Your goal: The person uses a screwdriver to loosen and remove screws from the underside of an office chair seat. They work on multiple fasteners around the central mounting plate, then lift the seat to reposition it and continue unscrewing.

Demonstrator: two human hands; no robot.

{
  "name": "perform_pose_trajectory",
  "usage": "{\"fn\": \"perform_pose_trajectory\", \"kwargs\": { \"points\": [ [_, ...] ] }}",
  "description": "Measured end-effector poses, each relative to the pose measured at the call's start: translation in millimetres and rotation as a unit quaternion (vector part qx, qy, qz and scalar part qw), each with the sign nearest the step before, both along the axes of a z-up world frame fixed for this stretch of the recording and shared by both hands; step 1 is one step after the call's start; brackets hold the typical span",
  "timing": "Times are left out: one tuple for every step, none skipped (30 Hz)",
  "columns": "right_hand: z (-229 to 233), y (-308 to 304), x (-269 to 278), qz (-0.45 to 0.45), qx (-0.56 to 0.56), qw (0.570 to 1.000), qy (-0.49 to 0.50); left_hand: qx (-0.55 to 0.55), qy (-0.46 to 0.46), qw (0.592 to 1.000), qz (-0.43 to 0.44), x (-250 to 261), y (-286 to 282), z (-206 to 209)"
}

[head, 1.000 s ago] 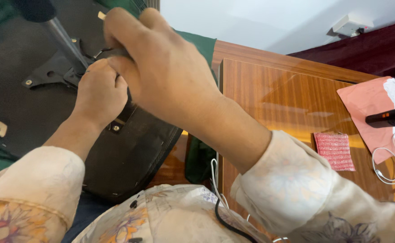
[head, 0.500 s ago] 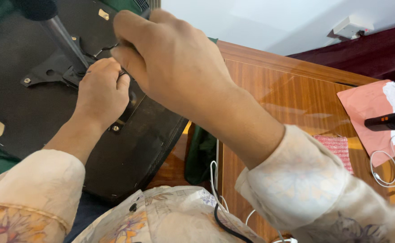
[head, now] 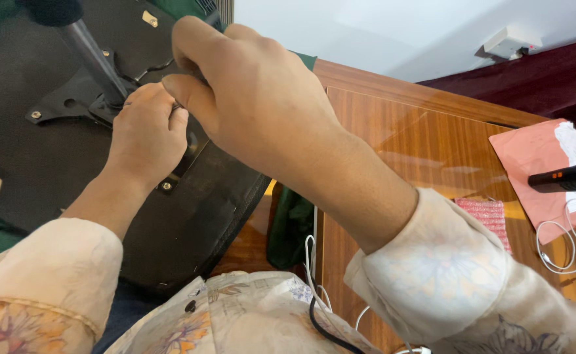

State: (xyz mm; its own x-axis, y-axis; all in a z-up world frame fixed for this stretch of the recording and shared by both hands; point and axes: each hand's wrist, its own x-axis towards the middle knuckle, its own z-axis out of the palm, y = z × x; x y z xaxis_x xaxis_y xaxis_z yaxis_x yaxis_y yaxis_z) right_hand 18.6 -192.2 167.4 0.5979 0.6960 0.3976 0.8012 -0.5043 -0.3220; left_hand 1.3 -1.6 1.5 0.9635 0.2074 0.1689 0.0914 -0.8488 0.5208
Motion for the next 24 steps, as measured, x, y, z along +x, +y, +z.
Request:
{"fn": "perform_pose_trajectory", "kwargs": {
  "points": [
    [0,-2,-1,0.028,0.023,0.999,-0.004,0.011,-0.055,0.998,-0.021,-1,0,0],
    [0,-5,-3,0.055,0.046,0.997,-0.007,0.021,-0.109,0.993,-0.042,-1,0,0],
    [1,-8,-5,0.083,0.069,0.994,-0.013,0.032,-0.165,0.984,-0.063,-1,0,1],
    [2,-12,-6,0.099,0.081,0.992,0.0,0.031,-0.165,0.984,-0.064,0,-1,2],
    [2,-15,-9,0.116,0.093,0.989,0.016,0.029,-0.161,0.984,-0.066,-2,-1,3],
    [2,-18,-11,0.133,0.105,0.985,0.031,0.028,-0.158,0.985,-0.067,-3,-1,3],
    [2,-18,-14,0.111,0.083,0.99,0.019,0.019,-0.147,0.987,-0.064,-3,-2,5],
    [1,-17,-16,0.088,0.062,0.994,0.007,0.01,-0.136,0.989,-0.06,-2,-2,7],
    [0,-15,-17,0.068,0.039,0.997,-0.004,0.001,-0.124,0.991,-0.056,-3,-2,8],
    [0,-12,-19,0.055,0.037,0.998,-0.007,0.006,-0.09,0.995,-0.04,-3,-2,9],
    [0,-10,-20,0.042,0.035,0.998,-0.011,0.01,-0.057,0.998,-0.025,-2,-3,9],
    [-1,-9,-21,0.029,0.033,0.999,-0.015,0.015,-0.023,1.0,-0.009,-2,-3,10],
    [-2,-6,-21,-0.002,0.013,1.0,-0.007,0.006,-0.049,0.999,-0.021,-3,-3,10],
    [-2,-4,-22,-0.033,-0.007,0.999,0.001,-0.004,-0.075,0.997,-0.032,-4,-3,9],
    [-2,-4,-21,-0.064,-0.027,0.998,0.007,-0.013,-0.103,0.994,-0.044,-3,-2,8],
    [-2,-5,-20,-0.053,-0.014,0.998,0.007,-0.007,-0.125,0.991,-0.049,-3,-2,7],
    [-3,-7,-20,-0.043,0.0,0.999,0.008,0.001,-0.146,0.988,-0.055,-4,-2,5],
    [-3,-11,-19,-0.033,0.013,0.999,0.009,0.008,-0.167,0.984,-0.062,-4,-1,4],
    [-3,-15,-19,-0.017,0.018,1.0,0.012,0.01,-0.166,0.984,-0.065,-3,-1,2],
    [-3,-20,-19,0.0,0.023,1.0,0.014,0.013,-0.166,0.984,-0.068,-1,0,1],
    [-4,-23,-20,0.019,0.027,0.999,0.019,0.014,-0.163,0.984,-0.069,-2,-1,0],
    [-6,-24,-21,0.05,0.052,0.997,0.021,0.024,-0.167,0.983,-0.071,-2,0,-1],
    [-6,-23,-22,0.081,0.077,0.994,0.022,0.034,-0.172,0.982,-0.073,-1,1,0],
    [-7,-22,-23,0.112,0.102,0.988,0.023,0.044,-0.177,0.98,-0.075,-1,1,1]
  ]
}}
